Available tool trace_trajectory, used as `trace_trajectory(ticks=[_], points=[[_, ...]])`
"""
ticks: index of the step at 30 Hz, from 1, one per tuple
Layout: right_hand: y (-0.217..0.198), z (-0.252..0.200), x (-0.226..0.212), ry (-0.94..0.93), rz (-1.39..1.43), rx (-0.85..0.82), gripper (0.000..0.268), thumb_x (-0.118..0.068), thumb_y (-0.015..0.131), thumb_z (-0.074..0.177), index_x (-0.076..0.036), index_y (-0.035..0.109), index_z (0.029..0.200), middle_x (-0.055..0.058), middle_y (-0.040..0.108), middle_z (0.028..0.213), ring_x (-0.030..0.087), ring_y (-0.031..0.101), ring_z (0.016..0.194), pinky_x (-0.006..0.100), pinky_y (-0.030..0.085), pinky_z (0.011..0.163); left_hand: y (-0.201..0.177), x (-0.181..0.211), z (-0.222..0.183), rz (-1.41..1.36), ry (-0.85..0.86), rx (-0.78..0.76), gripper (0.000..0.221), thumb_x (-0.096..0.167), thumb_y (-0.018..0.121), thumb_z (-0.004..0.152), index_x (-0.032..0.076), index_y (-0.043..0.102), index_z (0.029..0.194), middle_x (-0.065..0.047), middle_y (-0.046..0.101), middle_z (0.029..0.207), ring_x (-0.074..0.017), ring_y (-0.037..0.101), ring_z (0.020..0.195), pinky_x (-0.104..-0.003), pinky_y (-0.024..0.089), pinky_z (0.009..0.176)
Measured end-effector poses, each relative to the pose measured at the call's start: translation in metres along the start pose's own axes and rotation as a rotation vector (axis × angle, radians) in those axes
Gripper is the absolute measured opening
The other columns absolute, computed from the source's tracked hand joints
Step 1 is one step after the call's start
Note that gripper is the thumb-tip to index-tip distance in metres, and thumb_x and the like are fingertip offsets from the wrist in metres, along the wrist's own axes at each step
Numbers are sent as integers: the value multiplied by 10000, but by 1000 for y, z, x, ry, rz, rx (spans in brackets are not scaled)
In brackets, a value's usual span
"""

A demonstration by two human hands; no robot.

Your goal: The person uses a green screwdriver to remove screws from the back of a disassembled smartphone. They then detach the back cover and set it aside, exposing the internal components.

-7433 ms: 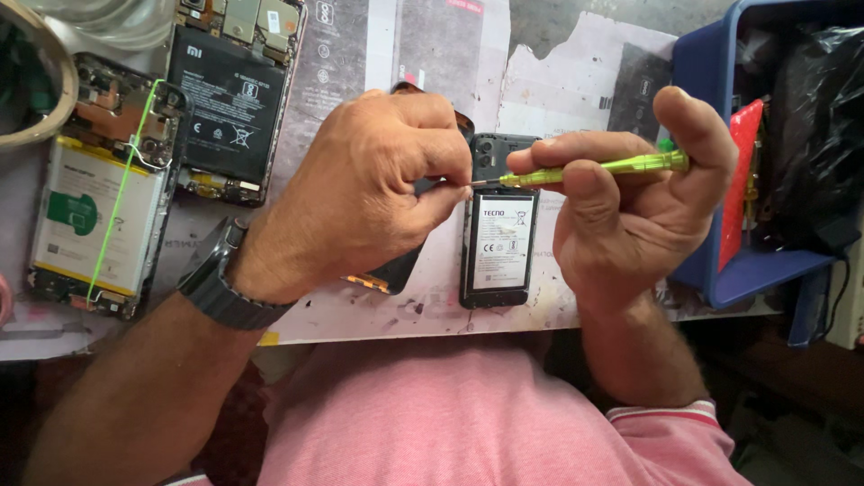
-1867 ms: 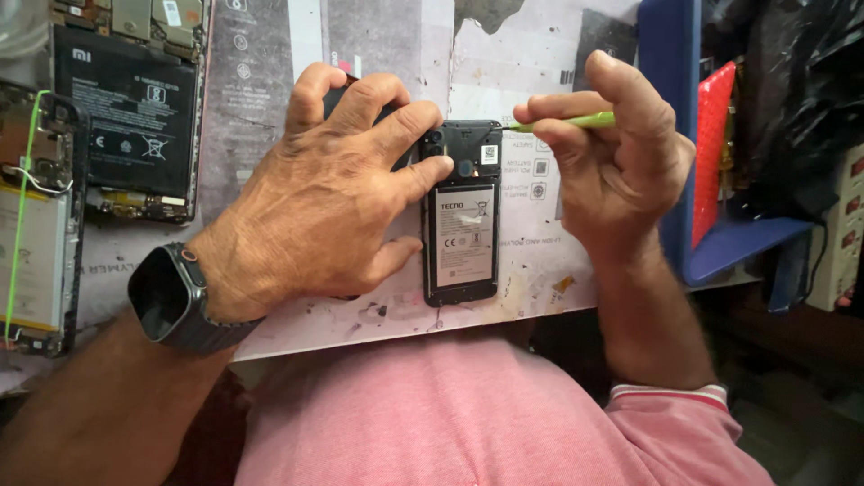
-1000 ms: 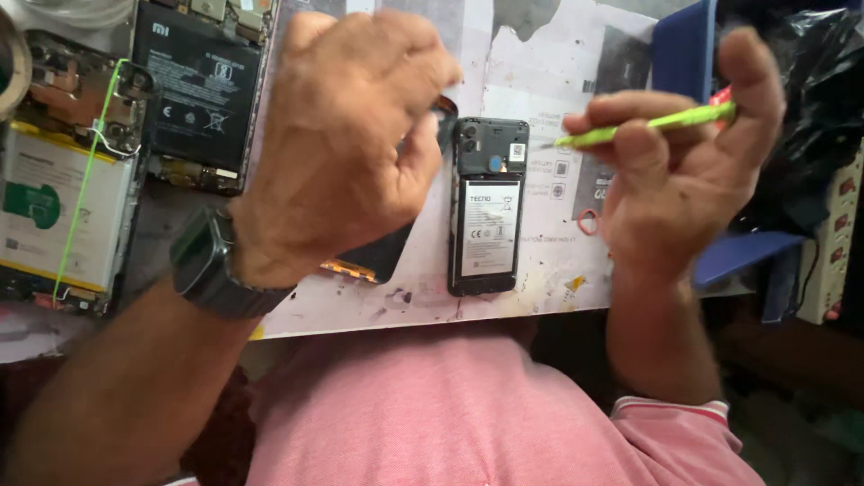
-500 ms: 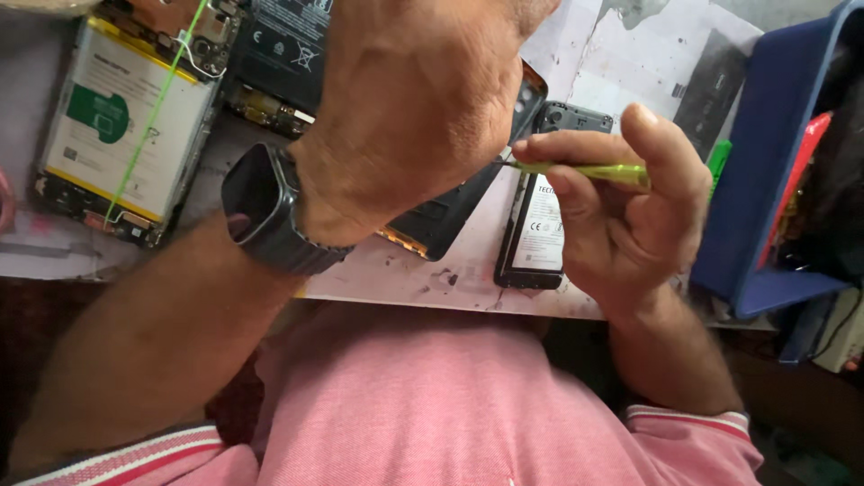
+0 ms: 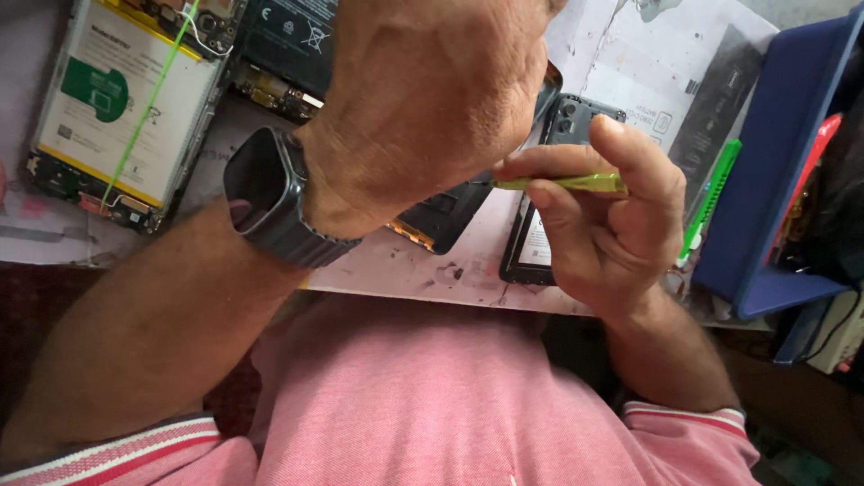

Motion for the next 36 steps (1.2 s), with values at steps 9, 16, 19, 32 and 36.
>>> trace_trajectory(ticks=[9, 16, 19, 32, 36], points=[[-9, 3, -3, -19, 2, 18, 566, 36, 568, 1112, -125, 284, 1575, 279, 718, 1066, 290, 770, 954, 338, 684, 867, 5, -2, -1, 15, -45, -39, 84, 79, 727, 910, 107, 697, 983, -68, 615, 703, -250, 612, 589, -409, 449, 539], [-33, -9, -3, -8, 5, 117, 540, -24, 601, 1144, -161, 323, 1586, 275, 728, 1072, 319, 793, 912, 389, 699, 825, 9, -5, 1, -182, -49, -104, 103, 36, 688, 859, 61, 709, 957, -119, 673, 831, -335, 664, 744, -470, 492, 669], [-55, -22, -6, 6, 21, 245, 542, -45, 629, 1159, -173, 330, 1593, 255, 732, 1113, 315, 793, 912, 410, 690, 825, 24, -6, 0, -439, -122, -368, 80, 83, 689, 883, 62, 739, 942, -130, 708, 936, -340, 687, 867, -453, 527, 754], [-89, -31, 2, -14, 229, 557, 625, -77, 693, 1039, -108, 307, 1530, 190, 725, 1152, 292, 789, 896, 499, 745, 784, 48, 12, 2, -833, -308, -630, 199, 125, 801, 834, 37, 774, 1012, -72, 728, 899, -170, 702, 801, -288, 551, 713], [-85, -26, 3, 7, 247, 557, 633, -88, 680, 1008, -109, 290, 1507, 240, 735, 1082, 299, 789, 870, 495, 737, 782, 47, 14, 2, -853, -278, -596, 166, 104, 787, 854, 32, 770, 1003, -68, 739, 913, -163, 711, 804, -280, 557, 708]])
Point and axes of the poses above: each hand's wrist, its own z-axis towards the middle knuckle, its own y-axis out of the palm, x = y × z, the point moved 8 cm from there along z, towards the middle knuckle
